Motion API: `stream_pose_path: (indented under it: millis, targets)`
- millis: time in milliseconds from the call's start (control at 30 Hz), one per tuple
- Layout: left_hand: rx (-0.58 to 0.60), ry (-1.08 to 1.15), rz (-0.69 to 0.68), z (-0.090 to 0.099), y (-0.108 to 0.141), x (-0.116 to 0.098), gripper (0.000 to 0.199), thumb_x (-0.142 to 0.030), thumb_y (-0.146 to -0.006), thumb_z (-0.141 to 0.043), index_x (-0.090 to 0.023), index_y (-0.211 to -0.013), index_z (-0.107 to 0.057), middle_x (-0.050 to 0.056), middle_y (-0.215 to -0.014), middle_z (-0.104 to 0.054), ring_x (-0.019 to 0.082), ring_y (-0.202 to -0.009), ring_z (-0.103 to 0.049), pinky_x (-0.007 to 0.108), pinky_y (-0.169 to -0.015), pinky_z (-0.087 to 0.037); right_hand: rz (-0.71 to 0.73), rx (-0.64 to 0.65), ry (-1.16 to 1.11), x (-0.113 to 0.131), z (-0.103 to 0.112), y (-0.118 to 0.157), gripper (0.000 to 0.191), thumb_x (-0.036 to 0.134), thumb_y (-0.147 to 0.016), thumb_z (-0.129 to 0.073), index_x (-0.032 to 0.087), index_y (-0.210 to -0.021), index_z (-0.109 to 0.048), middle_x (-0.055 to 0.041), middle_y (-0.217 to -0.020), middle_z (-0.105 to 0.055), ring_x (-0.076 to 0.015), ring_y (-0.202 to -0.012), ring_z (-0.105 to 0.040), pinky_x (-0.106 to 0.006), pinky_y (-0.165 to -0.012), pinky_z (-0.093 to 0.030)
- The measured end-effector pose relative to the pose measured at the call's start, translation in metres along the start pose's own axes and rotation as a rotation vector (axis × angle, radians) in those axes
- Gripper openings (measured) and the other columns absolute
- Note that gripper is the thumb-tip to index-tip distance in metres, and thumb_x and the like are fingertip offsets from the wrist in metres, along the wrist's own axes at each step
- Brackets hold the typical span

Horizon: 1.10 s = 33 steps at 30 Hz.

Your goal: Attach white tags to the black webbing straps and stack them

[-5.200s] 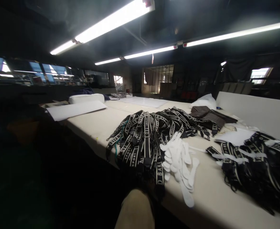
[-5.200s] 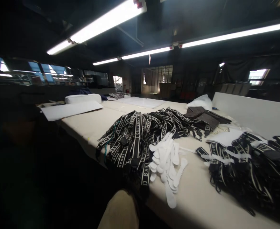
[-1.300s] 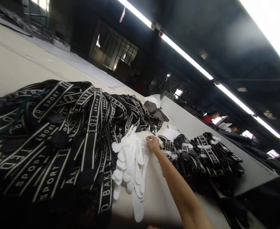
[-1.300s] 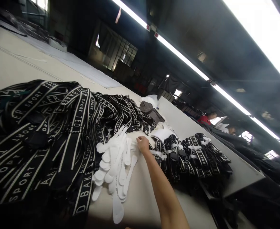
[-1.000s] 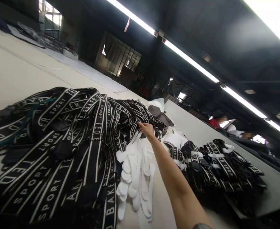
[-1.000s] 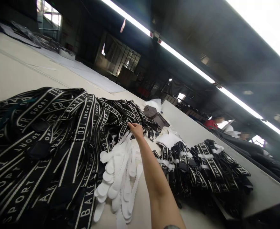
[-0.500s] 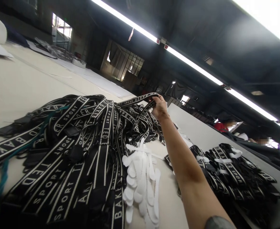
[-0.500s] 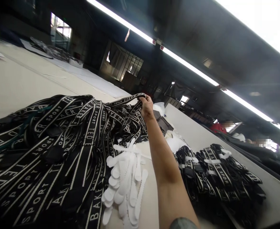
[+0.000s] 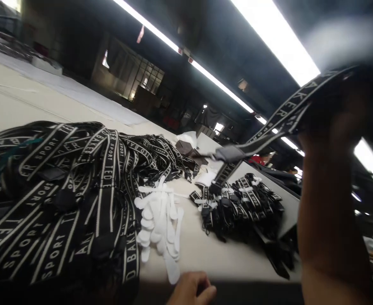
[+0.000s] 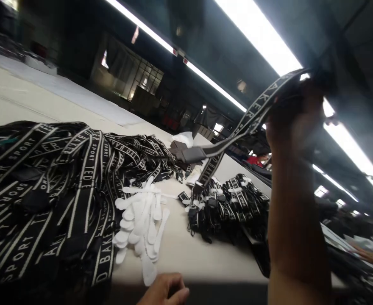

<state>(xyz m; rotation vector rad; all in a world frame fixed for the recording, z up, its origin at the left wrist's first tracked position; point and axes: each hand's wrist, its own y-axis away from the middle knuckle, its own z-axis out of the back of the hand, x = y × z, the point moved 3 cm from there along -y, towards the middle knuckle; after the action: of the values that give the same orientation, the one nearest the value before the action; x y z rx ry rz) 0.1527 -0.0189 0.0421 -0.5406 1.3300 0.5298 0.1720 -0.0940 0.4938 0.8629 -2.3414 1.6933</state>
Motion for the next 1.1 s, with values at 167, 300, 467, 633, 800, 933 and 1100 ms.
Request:
stream_pose_path:
  millis: [167,300,467,633,800,933,1100]
  targets:
    - [0.039,0.245,-0.136,-0.009,0.007,-0.023,0.027,-0.036,-0.078,-0.067,-0.016,-0.095,-0.059,0.002,-0.085,-0.064,0.016,-0.078,-0.058,0.028,-0.072,-0.047,0.037,-0.029,0.794,0.081,0.037,0.099,0.028,0.013,-0.087,-0.063,0.032,-0.066,-0.069,0.0026,-0.092,-0.073,-0.0145,-0.101,-0.069,-0.019,-0.068,-0.060]
    - [0.183,0.457,-0.173,-0.024,0.012,-0.029,0.071,-0.026,-0.066,-0.080,-0.018,-0.129,-0.047,0.013,-0.125,-0.061,0.024,-0.111,-0.060,0.040,-0.100,-0.046,-0.449,-0.187,0.961,0.087,0.084,0.196,0.017,0.018,-0.073,-0.080,0.028,-0.083,-0.069,-0.0016,-0.081,-0.072,-0.0126,-0.055,-0.063,-0.022,-0.043,-0.053]
    - [0.335,0.378,-0.244,-0.054,0.019,-0.030,0.075,-0.026,-0.074,-0.078,-0.021,-0.140,-0.044,0.013,-0.145,-0.049,0.029,-0.135,-0.045,0.049,-0.116,-0.031,-0.955,-0.397,0.727,0.053,0.139,0.304,0.025,0.027,-0.076,-0.079,0.019,-0.094,-0.065,-0.0073,-0.096,-0.075,-0.0065,-0.048,-0.056,-0.015,-0.039,-0.046]
    - [0.156,0.295,-0.160,-0.081,0.022,-0.019,0.055,-0.036,-0.082,-0.069,-0.018,-0.131,-0.053,0.010,-0.121,-0.066,0.027,-0.112,-0.060,0.042,-0.103,-0.044,-1.090,-0.488,0.427,0.024,0.162,0.365,0.031,0.032,-0.078,-0.077,0.016,-0.103,-0.070,-0.0098,-0.109,-0.072,-0.0061,-0.054,-0.060,-0.014,-0.046,-0.051]
    - [-0.033,0.389,0.075,-0.075,0.003,0.007,0.035,-0.047,-0.082,-0.063,-0.013,-0.088,-0.068,0.005,-0.075,-0.068,0.020,-0.073,-0.063,0.031,-0.073,-0.050,-1.185,-0.431,0.233,0.011,0.180,0.397,0.033,0.029,-0.074,-0.081,0.014,-0.102,-0.071,-0.0090,-0.099,-0.075,-0.0086,-0.059,-0.063,-0.016,-0.051,-0.054]
    - [-0.063,0.428,0.120,-0.054,-0.011,0.011,0.037,-0.047,-0.080,-0.062,-0.013,-0.095,-0.067,0.003,-0.074,-0.066,0.016,-0.065,-0.059,0.026,-0.064,-0.048,-1.260,-0.414,0.214,0.001,0.203,0.440,0.032,0.030,-0.072,-0.082,0.013,-0.097,-0.070,-0.0070,-0.082,-0.075,-0.0109,-0.056,-0.065,-0.019,-0.052,-0.054]
    - [-0.017,0.445,0.141,-0.042,-0.013,0.005,0.035,-0.040,-0.081,-0.065,-0.018,-0.108,-0.066,-0.003,-0.071,-0.060,0.009,-0.058,-0.051,0.018,-0.053,-0.039,-1.290,-0.551,0.344,-0.025,0.222,0.509,0.035,0.039,-0.066,-0.085,0.012,-0.081,-0.068,-0.0051,-0.068,-0.072,-0.0121,-0.053,-0.064,-0.020,-0.051,-0.051]
